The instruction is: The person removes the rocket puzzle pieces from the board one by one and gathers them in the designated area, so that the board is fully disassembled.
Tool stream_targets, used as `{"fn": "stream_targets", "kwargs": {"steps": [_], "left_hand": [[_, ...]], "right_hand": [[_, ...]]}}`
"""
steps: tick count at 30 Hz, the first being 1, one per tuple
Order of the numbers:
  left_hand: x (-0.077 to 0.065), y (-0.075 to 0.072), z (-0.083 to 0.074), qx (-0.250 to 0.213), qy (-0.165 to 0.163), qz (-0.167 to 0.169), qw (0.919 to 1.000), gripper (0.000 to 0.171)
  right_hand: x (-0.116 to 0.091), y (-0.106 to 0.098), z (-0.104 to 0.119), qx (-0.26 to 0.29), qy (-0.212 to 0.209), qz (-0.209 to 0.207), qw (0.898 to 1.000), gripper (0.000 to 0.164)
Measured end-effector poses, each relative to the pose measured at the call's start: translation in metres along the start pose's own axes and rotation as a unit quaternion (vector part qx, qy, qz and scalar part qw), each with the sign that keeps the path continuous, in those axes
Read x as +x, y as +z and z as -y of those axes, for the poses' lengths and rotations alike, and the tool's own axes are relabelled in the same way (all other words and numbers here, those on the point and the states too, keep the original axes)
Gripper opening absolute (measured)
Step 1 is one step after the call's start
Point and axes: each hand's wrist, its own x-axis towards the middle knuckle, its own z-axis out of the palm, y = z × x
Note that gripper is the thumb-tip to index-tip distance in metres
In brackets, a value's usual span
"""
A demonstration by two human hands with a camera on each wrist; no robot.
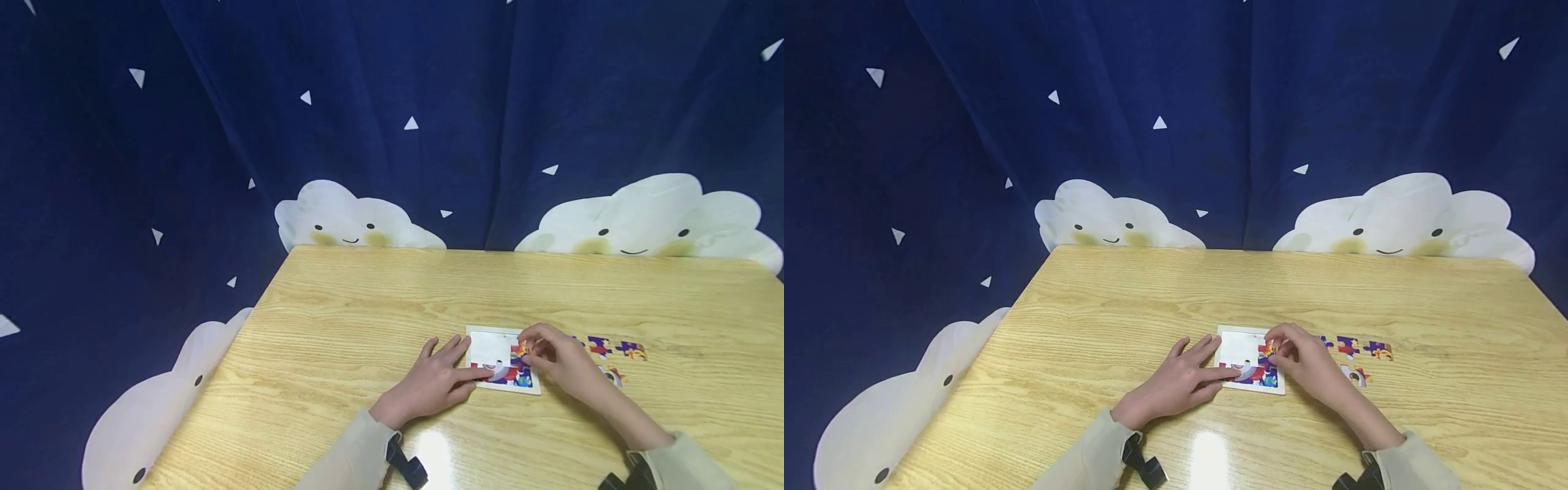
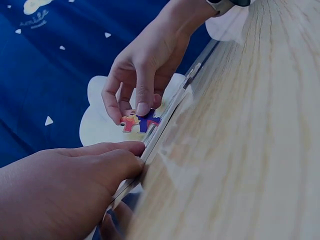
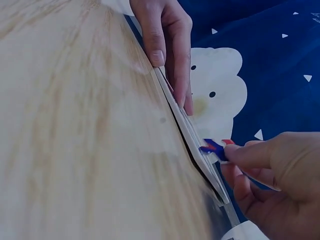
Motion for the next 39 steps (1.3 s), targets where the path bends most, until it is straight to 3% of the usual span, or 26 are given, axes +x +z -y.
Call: {"fn": "stream_targets", "kwargs": {"steps": [9,19,29,39], "left_hand": [[0.0,-0.001,0.0,0.0,-0.001,0.004,1.0,0.038],[0.0,-0.001,0.0,0.002,0.002,0.005,1.0,0.038],[0.0,-0.001,0.0,-0.001,-0.002,0.014,0.9999,0.038],[0.0,0.0,0.0,-0.001,0.003,-0.002,1.0,0.037]], "right_hand": [[0.0,-0.003,-0.002,0.055,0.01,-0.005,0.998,0.034],[-0.006,-0.009,-0.005,0.051,0.039,0.007,0.998,0.033],[-0.017,-0.02,-0.013,0.044,0.018,-0.023,0.999,0.034],[-0.029,-0.036,-0.021,0.033,0.052,-0.014,0.998,0.032]]}}
